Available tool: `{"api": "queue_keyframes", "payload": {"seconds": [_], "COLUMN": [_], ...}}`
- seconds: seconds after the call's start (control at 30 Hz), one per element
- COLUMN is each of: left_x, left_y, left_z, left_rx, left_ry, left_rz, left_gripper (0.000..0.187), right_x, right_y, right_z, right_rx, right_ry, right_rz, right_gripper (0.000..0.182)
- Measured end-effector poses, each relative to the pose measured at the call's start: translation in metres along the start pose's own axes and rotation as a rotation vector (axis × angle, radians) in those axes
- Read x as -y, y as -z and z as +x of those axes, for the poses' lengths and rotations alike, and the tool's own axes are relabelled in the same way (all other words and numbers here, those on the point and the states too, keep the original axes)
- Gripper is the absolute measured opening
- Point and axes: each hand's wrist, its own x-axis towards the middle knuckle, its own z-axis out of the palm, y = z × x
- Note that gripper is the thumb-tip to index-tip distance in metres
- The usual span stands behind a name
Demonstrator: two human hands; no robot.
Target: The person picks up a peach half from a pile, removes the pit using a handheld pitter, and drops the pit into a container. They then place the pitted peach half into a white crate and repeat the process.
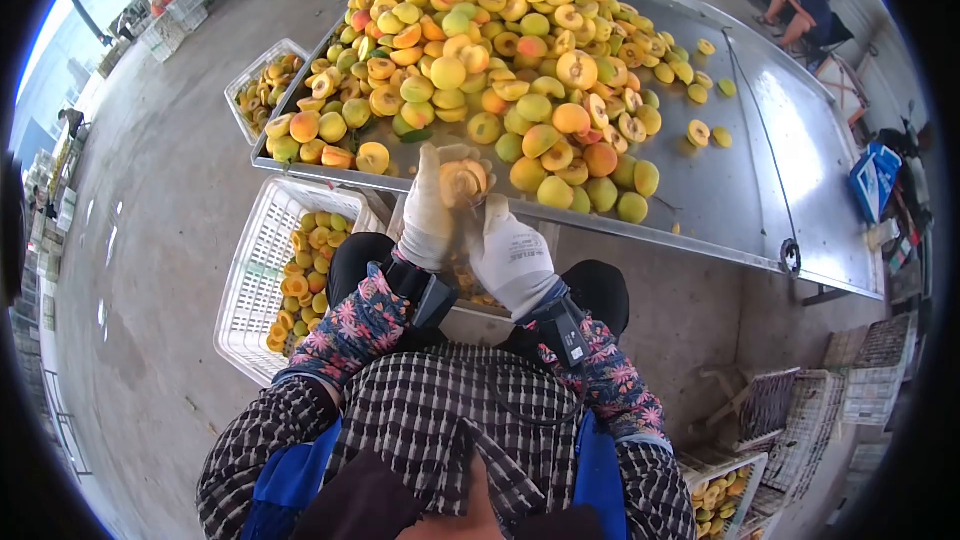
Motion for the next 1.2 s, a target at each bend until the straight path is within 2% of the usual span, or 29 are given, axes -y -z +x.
{"api": "queue_keyframes", "payload": {"seconds": [0.07, 0.27, 0.37, 0.47, 0.57, 0.7, 0.77, 0.83, 0.87, 0.93, 0.97, 1.0, 1.07, 1.2], "left_x": [-0.002, -0.006, 0.002, 0.006, 0.009, -0.002, 0.004, 0.018, 0.014, -0.006, -0.011, -0.013, -0.018, -0.012], "left_y": [-0.003, -0.008, -0.004, 0.004, 0.019, 0.013, 0.003, -0.005, 0.001, 0.008, 0.005, 0.006, 0.010, 0.024], "left_z": [-0.003, -0.011, -0.008, -0.003, 0.005, 0.006, 0.000, 0.007, 0.007, 0.001, -0.001, -0.001, 0.002, 0.015], "left_rx": [-0.034, -0.053, -0.076, -0.039, 0.028, 0.041, -0.008, -0.052, -0.019, 0.043, 0.038, 0.071, 0.135, 0.235], "left_ry": [0.009, 0.012, -0.045, -0.068, -0.006, 0.058, -0.175, -0.422, -0.294, -0.030, 0.134, 0.182, 0.277, 0.399], "left_rz": [0.005, 0.070, 0.117, 0.155, 0.251, 0.224, 0.165, 0.120, 0.152, 0.210, 0.134, 0.151, 0.180, 0.148], "left_gripper": [0.057, 0.052, 0.049, 0.047, 0.047, 0.045, 0.040, 0.040, 0.044, 0.054, 0.055, 0.055, 0.054, 0.046], "right_x": [-0.002, -0.008, -0.005, -0.005, -0.010, -0.023, -0.025, -0.023, -0.022, -0.033, -0.035, -0.034, -0.012, -0.015], "right_y": [-0.002, -0.001, -0.001, 0.003, 0.007, 0.005, 0.005, 0.004, 0.003, -0.001, 0.000, 0.002, 0.027, 0.018], "right_z": [-0.002, -0.003, -0.003, -0.003, -0.001, 0.000, 0.006, 0.007, 0.006, 0.006, 0.005, 0.004, 0.004, -0.003], "right_rx": [0.057, 0.121, 0.173, 0.177, 0.281, 0.264, 0.272, 0.320, 0.347, 0.369, 0.422, 0.471, 0.650, 0.716], "right_ry": [-0.029, 0.004, -0.072, -0.037, -0.007, 0.033, 0.072, -0.007, -0.050, 0.066, 0.015, -0.041, -0.377, -0.603], "right_rz": [0.080, -0.111, 0.045, 0.104, -0.083, 0.231, 0.362, 0.342, 0.334, 0.505, 0.585, 0.663, 0.794, 1.258], "right_gripper": [0.038, 0.041, 0.042, 0.042, 0.040, 0.038, 0.035, 0.028, 0.024, 0.031, 0.033, 0.035, 0.034, 0.027]}}
